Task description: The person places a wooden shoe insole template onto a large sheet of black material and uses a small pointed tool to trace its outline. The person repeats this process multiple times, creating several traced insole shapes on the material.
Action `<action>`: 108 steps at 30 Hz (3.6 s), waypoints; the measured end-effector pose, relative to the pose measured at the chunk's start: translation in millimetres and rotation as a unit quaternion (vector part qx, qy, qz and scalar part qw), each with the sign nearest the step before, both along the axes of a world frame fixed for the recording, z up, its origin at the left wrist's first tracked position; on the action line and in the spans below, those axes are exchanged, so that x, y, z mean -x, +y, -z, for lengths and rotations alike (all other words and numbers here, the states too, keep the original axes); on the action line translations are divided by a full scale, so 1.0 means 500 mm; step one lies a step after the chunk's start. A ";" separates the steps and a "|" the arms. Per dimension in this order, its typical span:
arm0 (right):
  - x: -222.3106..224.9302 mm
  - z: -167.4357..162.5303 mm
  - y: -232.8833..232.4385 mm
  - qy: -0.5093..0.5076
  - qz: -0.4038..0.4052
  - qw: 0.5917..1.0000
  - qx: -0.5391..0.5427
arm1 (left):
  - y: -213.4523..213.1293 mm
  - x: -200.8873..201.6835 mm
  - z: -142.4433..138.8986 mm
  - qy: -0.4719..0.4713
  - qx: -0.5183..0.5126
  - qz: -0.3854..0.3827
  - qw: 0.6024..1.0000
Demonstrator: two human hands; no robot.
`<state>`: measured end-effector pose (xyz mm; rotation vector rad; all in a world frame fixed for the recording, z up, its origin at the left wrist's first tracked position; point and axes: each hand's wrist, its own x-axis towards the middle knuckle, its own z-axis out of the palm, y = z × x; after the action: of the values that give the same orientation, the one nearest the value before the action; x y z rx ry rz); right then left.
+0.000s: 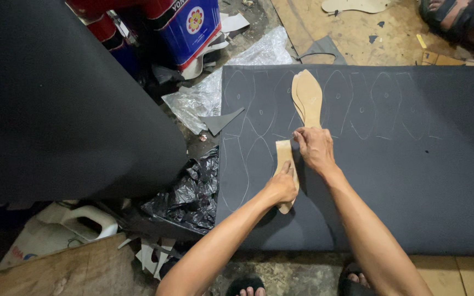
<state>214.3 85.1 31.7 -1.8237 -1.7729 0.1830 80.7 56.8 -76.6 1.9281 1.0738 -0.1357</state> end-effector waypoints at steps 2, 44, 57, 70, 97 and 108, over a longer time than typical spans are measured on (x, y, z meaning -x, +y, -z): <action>-0.001 0.002 -0.006 0.021 0.009 1.000 0.002 | -0.002 0.004 -0.011 -0.020 -0.020 -0.005 1.000; 0.114 -0.042 -0.289 -0.009 -0.184 0.979 0.086 | 0.042 0.012 -0.012 -0.063 0.105 -0.018 0.992; 0.039 -0.071 -0.245 0.106 -0.106 0.946 0.287 | 0.032 0.028 -0.064 -0.071 0.185 -0.066 0.978; 0.011 -0.094 -0.144 0.193 -0.084 0.966 0.151 | -0.110 -0.056 -0.031 0.094 -0.226 0.015 0.969; 0.054 -0.146 -0.068 0.122 -0.044 0.960 0.248 | -0.141 -0.005 -0.121 0.119 -0.311 0.004 0.943; -0.115 -0.450 -0.112 -0.166 -0.090 0.959 0.213 | -0.044 -0.001 -0.068 -0.117 -0.082 -0.239 0.960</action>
<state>271.8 29.2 256.8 -2.0806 -2.2774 0.3726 81.2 35.0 -42.6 1.7160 1.3851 0.4519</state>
